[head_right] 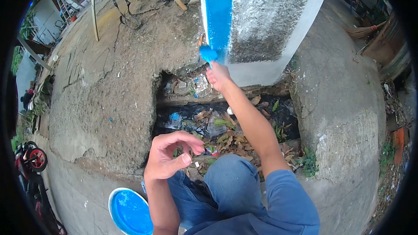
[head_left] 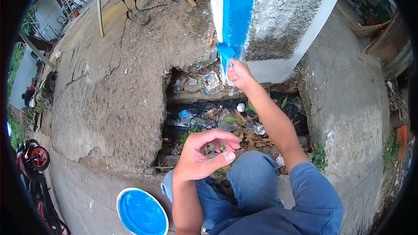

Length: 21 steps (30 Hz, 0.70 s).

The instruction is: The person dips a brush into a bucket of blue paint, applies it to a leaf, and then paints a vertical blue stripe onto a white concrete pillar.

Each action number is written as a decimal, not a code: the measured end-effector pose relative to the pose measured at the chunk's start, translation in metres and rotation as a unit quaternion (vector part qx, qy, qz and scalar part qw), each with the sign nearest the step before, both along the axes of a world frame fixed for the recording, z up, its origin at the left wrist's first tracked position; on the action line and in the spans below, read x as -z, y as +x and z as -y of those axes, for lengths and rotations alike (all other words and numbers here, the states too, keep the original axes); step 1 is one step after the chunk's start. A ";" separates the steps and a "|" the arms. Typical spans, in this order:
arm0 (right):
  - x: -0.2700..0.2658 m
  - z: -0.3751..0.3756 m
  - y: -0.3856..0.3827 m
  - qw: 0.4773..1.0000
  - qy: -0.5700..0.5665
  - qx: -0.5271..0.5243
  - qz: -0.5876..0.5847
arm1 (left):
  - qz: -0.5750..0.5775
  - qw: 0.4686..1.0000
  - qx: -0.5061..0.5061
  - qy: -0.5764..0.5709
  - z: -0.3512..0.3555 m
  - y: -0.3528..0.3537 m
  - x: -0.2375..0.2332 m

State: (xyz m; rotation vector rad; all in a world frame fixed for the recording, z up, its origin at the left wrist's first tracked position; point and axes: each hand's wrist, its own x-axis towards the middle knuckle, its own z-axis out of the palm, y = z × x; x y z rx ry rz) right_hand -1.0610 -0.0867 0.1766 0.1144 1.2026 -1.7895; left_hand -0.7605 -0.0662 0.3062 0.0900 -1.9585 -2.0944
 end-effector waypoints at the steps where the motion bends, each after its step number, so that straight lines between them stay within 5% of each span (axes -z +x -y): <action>1: -0.019 -0.002 0.005 1.000 -0.025 -0.006 -0.008 | -0.001 1.000 -0.003 0.002 0.000 0.001 0.001; 6: -0.108 -0.022 0.036 0.991 -0.061 0.002 -0.120 | -0.004 1.000 -0.009 0.011 0.003 -0.001 0.003; 10: -0.117 -0.028 0.035 0.963 -0.102 0.060 -0.242 | -0.002 1.000 -0.002 0.009 0.002 -0.003 0.005; 14: -0.051 -0.027 0.003 0.964 -0.017 0.081 -0.251 | -0.004 1.000 -0.004 0.004 0.005 -0.002 0.007; 21: 0.090 -0.053 0.017 0.995 0.060 0.069 -0.029 | -0.002 1.000 -0.007 0.001 0.005 0.000 0.005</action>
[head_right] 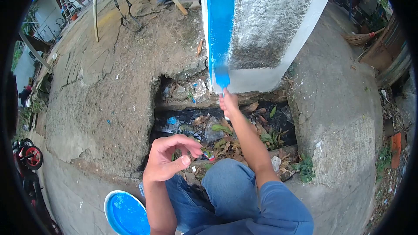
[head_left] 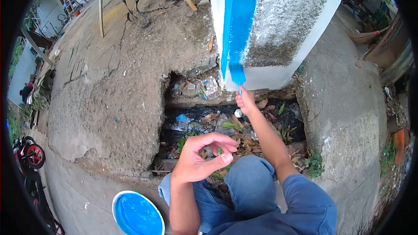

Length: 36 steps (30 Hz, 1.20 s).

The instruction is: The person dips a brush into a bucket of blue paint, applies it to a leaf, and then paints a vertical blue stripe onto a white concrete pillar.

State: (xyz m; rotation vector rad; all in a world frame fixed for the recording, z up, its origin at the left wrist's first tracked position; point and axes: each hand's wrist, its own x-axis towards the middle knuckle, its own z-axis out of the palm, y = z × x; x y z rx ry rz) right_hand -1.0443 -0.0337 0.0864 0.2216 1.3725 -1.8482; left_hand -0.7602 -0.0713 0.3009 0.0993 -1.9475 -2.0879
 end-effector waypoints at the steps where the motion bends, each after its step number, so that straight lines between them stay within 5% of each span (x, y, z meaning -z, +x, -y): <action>1: 0.014 -0.001 0.002 0.999 0.002 -0.003 0.043 | 0.000 1.000 0.000 -0.004 -0.001 0.000 -0.001; 6: 0.022 0.007 -0.016 0.996 -0.028 -0.006 0.090 | 0.006 1.000 0.008 0.001 -0.004 0.001 -0.005; 17: -0.207 0.002 -0.025 0.990 -0.097 -0.016 -0.099 | 0.006 1.000 0.004 0.012 -0.001 -0.006 0.000; 24: -0.278 -0.005 -0.006 0.944 -0.187 0.016 -0.270 | 0.005 1.000 0.012 0.004 0.000 -0.009 0.003; 29: -0.230 0.012 -0.031 0.953 -0.122 -0.005 -0.276 | -0.015 1.000 0.005 0.003 -0.001 -0.012 0.005; 36: -0.048 0.005 -0.010 0.996 0.024 -0.007 -0.085 | 0.016 1.000 0.004 0.004 -0.002 -0.011 0.004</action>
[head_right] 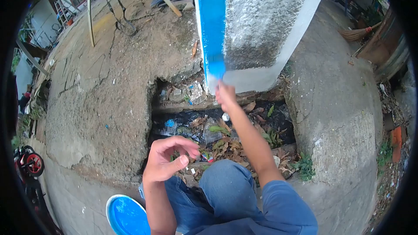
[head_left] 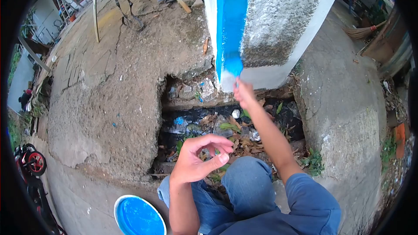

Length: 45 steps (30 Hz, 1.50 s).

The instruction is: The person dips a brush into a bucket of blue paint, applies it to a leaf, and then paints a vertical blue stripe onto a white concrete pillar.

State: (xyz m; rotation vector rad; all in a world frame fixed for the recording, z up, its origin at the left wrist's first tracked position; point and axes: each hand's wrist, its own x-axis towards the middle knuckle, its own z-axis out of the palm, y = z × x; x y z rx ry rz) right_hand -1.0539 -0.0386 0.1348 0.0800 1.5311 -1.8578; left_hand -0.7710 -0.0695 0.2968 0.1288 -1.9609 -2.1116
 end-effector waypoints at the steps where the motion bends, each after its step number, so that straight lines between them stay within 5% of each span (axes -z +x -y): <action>1: 0.024 -0.002 0.001 0.997 0.005 -0.019 0.073 | 0.004 1.000 -0.001 0.000 0.000 0.001 0.000; 5: 0.097 0.002 0.000 0.971 -0.025 -0.024 0.236 | 0.005 1.000 0.013 0.003 -0.004 0.004 -0.003; 8: 0.063 0.011 -0.004 0.975 -0.046 -0.025 0.217 | 0.002 1.000 0.005 0.008 -0.004 0.006 -0.004; 22: -0.312 0.027 0.002 0.961 -0.254 -0.053 -0.094 | -0.023 0.999 0.003 0.029 0.002 0.000 0.005; 28: -0.380 0.018 0.000 0.918 -0.331 -0.043 -0.215 | -0.052 0.998 -0.009 0.037 0.009 0.008 0.005; 33: -0.295 0.031 -0.029 0.951 -0.232 0.000 -0.205 | -0.047 0.998 -0.005 0.033 0.007 0.016 0.004; 45: 0.004 0.003 0.008 0.983 -0.112 -0.029 0.141 | -0.025 0.999 -0.010 0.024 -0.003 0.033 -0.003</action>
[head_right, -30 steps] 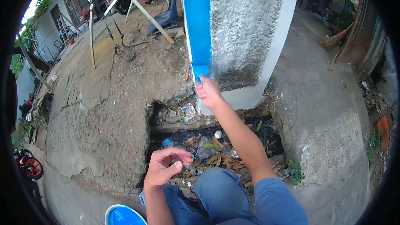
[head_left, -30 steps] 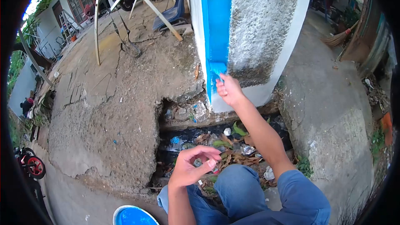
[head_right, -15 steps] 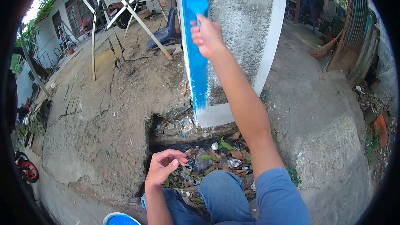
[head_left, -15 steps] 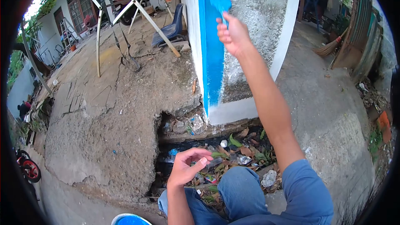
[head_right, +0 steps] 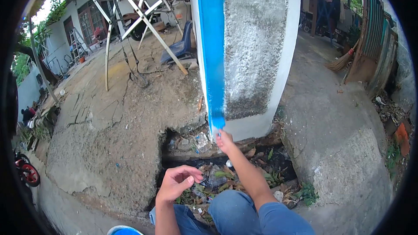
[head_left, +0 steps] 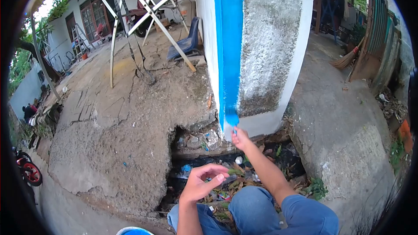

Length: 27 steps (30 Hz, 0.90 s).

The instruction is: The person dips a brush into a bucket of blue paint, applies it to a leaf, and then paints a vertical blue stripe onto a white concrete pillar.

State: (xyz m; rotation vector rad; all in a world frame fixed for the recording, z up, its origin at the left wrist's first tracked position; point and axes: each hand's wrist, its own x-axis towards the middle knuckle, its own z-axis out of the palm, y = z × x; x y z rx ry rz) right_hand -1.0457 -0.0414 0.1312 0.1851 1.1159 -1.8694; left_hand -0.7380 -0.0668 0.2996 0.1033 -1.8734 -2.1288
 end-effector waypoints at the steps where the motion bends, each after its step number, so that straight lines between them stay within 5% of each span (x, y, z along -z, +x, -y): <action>1: 0.015 0.002 0.001 0.999 0.019 0.005 0.034 | -0.002 1.000 -0.002 0.001 -0.001 0.002 -0.001; 5: 0.036 0.012 -0.006 0.996 0.056 0.014 0.068 | -0.025 1.000 -0.013 0.002 0.002 0.009 -0.001; 8: -0.006 0.028 -0.039 0.999 0.038 0.011 0.011 | -0.041 0.999 -0.018 0.014 0.001 0.014 -0.005; 10: -0.086 0.031 -0.032 0.986 0.043 0.067 -0.143 | -0.051 0.999 -0.014 0.013 0.002 0.015 -0.004; 20: -0.372 0.026 -0.049 0.973 -0.148 0.003 -0.176 | -0.043 0.998 -0.019 0.042 0.003 -0.008 -0.004; 27: -0.555 0.014 -0.028 0.920 -0.219 0.010 -0.324 | -0.022 0.998 -0.058 0.025 0.017 -0.023 0.004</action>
